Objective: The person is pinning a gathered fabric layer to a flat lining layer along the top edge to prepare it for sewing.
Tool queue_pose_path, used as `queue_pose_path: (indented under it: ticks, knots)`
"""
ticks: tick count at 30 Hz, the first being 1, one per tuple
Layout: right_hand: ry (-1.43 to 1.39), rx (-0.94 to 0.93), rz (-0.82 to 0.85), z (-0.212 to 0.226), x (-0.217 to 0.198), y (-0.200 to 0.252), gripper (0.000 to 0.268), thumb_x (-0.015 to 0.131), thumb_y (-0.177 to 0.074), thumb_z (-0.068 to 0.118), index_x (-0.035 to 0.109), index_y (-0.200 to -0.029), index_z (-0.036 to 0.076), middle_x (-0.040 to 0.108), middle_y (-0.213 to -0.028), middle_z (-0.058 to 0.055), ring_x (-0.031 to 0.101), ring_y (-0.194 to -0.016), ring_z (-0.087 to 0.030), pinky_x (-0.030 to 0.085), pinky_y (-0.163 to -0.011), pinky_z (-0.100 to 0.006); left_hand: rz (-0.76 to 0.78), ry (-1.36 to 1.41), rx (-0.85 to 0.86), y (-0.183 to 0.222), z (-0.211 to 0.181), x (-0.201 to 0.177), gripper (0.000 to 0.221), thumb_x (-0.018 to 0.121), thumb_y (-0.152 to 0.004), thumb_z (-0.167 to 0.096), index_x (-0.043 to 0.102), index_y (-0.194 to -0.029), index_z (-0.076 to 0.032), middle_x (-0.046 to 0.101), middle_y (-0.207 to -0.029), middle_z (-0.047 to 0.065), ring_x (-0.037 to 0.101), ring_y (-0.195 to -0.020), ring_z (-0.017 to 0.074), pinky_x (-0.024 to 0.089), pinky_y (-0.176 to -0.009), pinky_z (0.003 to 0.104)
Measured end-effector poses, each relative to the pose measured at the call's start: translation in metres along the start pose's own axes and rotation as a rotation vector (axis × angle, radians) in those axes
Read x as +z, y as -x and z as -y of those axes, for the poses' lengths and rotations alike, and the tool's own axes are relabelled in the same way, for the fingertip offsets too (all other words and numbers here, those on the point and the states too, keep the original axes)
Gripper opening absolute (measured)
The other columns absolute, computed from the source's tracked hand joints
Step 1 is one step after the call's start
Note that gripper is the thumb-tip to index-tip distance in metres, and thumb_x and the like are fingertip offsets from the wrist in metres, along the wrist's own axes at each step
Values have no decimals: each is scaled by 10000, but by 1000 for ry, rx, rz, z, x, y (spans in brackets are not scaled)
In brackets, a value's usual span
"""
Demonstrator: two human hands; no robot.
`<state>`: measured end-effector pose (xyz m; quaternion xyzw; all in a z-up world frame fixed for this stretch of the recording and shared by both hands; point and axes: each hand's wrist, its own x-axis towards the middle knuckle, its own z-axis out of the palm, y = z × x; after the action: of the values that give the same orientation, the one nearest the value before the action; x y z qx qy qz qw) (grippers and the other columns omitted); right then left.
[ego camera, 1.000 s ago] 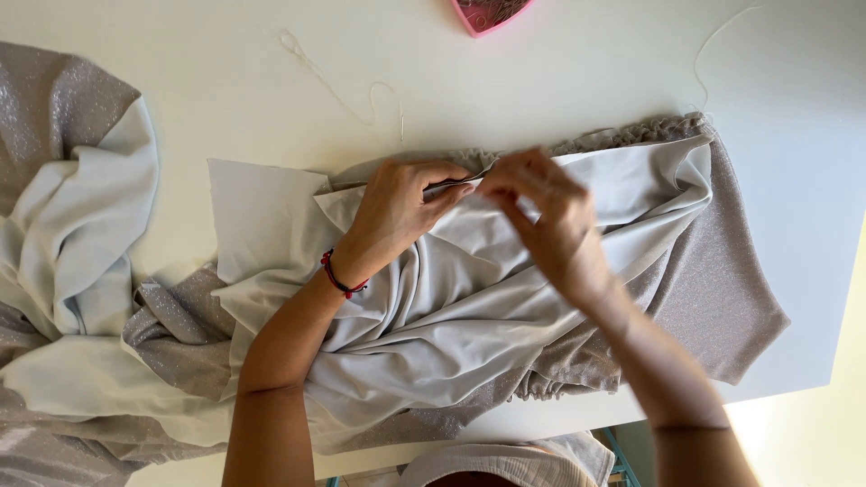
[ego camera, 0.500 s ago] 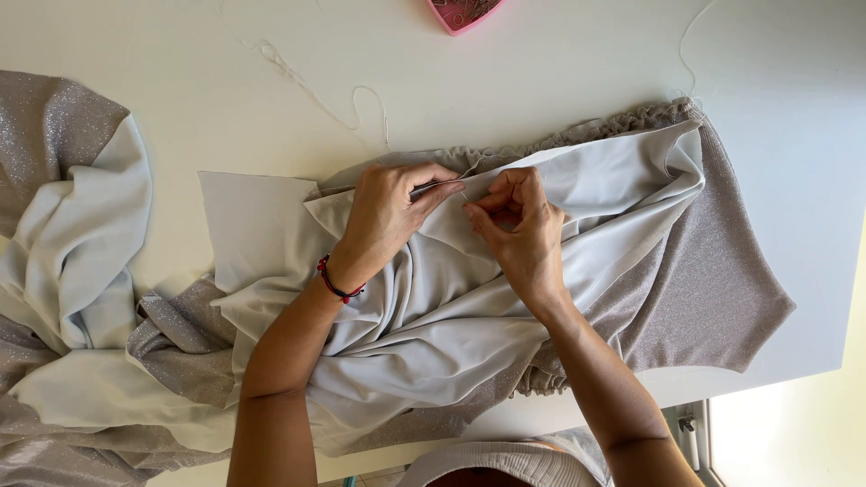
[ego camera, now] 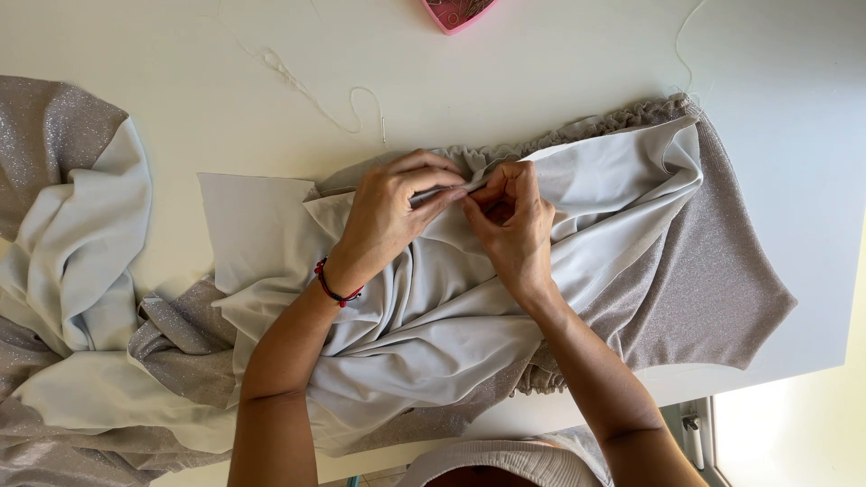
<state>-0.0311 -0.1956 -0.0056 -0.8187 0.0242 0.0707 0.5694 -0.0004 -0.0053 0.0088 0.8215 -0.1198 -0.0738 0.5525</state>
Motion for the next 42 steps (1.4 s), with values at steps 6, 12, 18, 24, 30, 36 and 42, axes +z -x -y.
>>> queue_pose_path:
  ticks: [6,12,18,24,30,36,42]
  knots:
    - [-7,-22,-24,-4,3,3,357,882,-935,32,559,-1080,72,766,-816,-137,718,-671,-229,582,-571,-295,-8,122,-79,2,7,1,106,746,-1044,-23,808,-1098,-91,811,-960,102,801,-897,222,630,-782,328]
    - [-13,-29,-41,-15,1,3,353,906,-934,68,567,-1033,86,784,-811,-112,711,-645,-211,569,-564,-268,47,254,-182,3,10,-2,158,701,-1042,-12,751,-1173,-86,809,-935,100,585,-704,59,532,-621,251]
    - [-89,-9,-45,-7,2,2,395,926,-919,96,538,-992,95,778,-782,-101,668,-612,-156,565,-573,-229,60,222,-191,6,8,-1,287,689,-1003,29,658,-1255,-103,823,-956,89,515,-603,51,480,-579,225]
    - [216,-282,-24,9,-31,-10,284,951,-922,152,710,-1046,67,791,-986,-121,752,-844,-302,617,-747,-348,44,101,-122,3,1,-5,245,699,-1029,7,656,-1241,-108,842,-986,75,672,-709,106,544,-670,254]
    - [599,-599,143,-2,-74,-47,177,894,-993,218,795,-1114,134,702,-997,-53,587,-993,-286,429,-963,-413,92,-4,-88,4,-1,-12,192,706,-1044,-54,666,-1220,-120,830,-1009,66,730,-834,217,589,-788,331]
    - [627,-746,233,3,-85,-45,93,865,-1005,166,789,-1047,134,702,-926,-68,677,-931,-277,441,-1018,-457,194,-457,21,-4,-21,1,361,799,-1004,-242,687,-1316,-100,789,-1019,115,716,-969,309,540,-917,439]
    - [521,-633,296,0,-92,-51,78,821,-1039,95,812,-1114,80,741,-881,-109,729,-859,-324,550,-837,-433,153,-614,34,-15,-22,25,326,843,-971,-251,698,-1207,-80,754,-897,116,746,-817,316,582,-804,432]
